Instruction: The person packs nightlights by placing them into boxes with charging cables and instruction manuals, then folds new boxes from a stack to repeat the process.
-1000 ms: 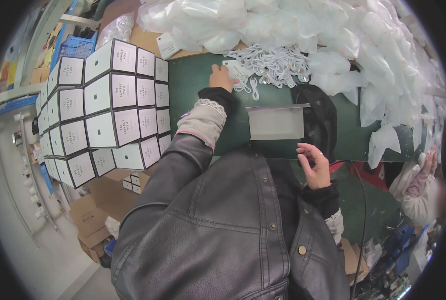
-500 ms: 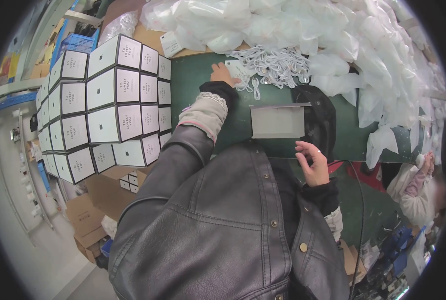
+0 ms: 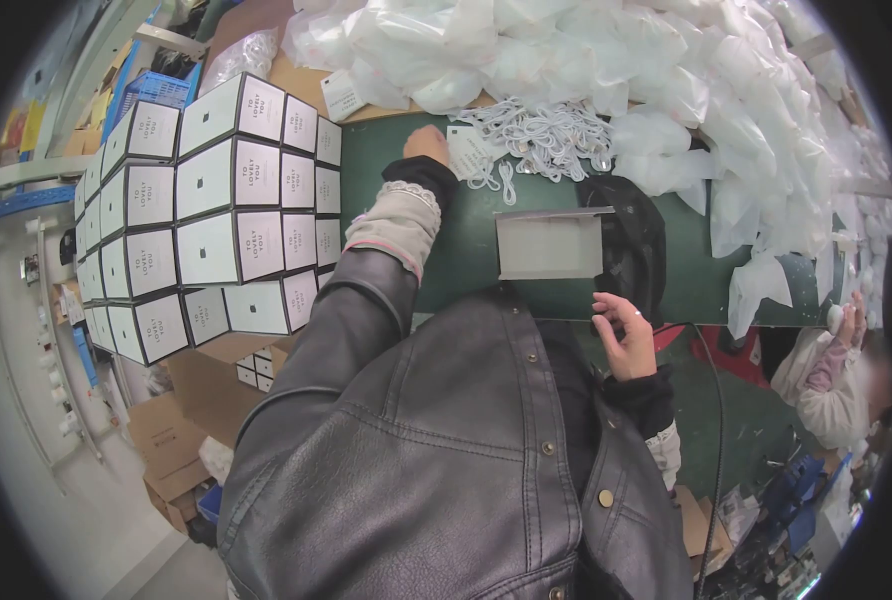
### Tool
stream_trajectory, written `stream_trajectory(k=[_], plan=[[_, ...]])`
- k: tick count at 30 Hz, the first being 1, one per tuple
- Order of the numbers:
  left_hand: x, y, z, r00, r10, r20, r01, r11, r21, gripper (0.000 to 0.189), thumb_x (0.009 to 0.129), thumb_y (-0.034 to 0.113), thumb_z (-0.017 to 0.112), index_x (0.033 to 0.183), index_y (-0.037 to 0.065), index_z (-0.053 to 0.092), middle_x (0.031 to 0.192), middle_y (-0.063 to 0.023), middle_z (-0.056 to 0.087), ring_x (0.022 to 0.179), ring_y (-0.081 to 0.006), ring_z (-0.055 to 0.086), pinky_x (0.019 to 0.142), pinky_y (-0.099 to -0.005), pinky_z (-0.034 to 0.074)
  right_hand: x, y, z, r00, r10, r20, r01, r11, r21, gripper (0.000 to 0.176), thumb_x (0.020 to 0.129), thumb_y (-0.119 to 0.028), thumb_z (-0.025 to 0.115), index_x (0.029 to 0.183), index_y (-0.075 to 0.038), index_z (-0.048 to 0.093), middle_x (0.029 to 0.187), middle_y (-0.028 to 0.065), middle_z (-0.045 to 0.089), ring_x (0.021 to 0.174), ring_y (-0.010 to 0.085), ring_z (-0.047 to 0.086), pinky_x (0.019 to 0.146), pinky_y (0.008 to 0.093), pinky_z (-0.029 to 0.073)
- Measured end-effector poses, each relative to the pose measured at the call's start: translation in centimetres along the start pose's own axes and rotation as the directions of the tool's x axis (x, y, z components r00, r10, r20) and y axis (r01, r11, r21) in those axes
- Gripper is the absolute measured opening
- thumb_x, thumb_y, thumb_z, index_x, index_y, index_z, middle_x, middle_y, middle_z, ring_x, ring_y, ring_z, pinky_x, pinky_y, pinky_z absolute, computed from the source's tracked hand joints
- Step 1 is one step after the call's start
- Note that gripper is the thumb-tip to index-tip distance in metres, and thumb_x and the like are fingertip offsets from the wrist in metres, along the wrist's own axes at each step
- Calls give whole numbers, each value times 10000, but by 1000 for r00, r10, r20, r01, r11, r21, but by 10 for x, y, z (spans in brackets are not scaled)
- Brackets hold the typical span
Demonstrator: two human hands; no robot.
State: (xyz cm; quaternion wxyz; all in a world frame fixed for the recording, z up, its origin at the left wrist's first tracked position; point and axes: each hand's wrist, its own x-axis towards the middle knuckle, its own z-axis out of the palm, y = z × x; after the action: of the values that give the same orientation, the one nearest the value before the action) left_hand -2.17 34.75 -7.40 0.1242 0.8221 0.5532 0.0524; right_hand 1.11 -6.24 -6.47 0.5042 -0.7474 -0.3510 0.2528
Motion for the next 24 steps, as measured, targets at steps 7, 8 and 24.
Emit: stream_trajectory(k=[7, 8, 24], plan=[[1, -7, -10, 994, 109, 13, -107, 991, -75, 333, 804, 290, 634, 1053, 92, 535, 1042, -128, 549, 910, -296, 562, 805, -367, 445, -1, 3, -3, 1000, 1, 0, -1, 1000, -24, 249, 868, -116, 529, 1112, -92, 575, 943, 63, 617, 809, 153, 559, 711, 262, 452], [-1, -9, -8, 991, 129, 43, -126, 990, -61, 439, 785, 338, 653, 1118, 86, 522, 1093, -139, 515, 941, -307, 554, 838, -376, 435, -1, 4, -3, 1000, 6, 1, -6, 1000, -24, 250, 867, -110, 529, 1112, -91, 575, 942, 63, 616, 805, 152, 557, 712, 262, 452], [23, 15, -5, 990, -30, 138, 44, 995, -95, 236, 720, 284, 627, 858, 101, 687, 904, -65, 677, 826, -253, 629, 747, -305, 498, -1, 11, 0, 998, -37, 50, 41, 995, -87, 243, 866, -71, 543, 1107, -87, 567, 945, 71, 606, 807, 170, 568, 726, 271, 464]])
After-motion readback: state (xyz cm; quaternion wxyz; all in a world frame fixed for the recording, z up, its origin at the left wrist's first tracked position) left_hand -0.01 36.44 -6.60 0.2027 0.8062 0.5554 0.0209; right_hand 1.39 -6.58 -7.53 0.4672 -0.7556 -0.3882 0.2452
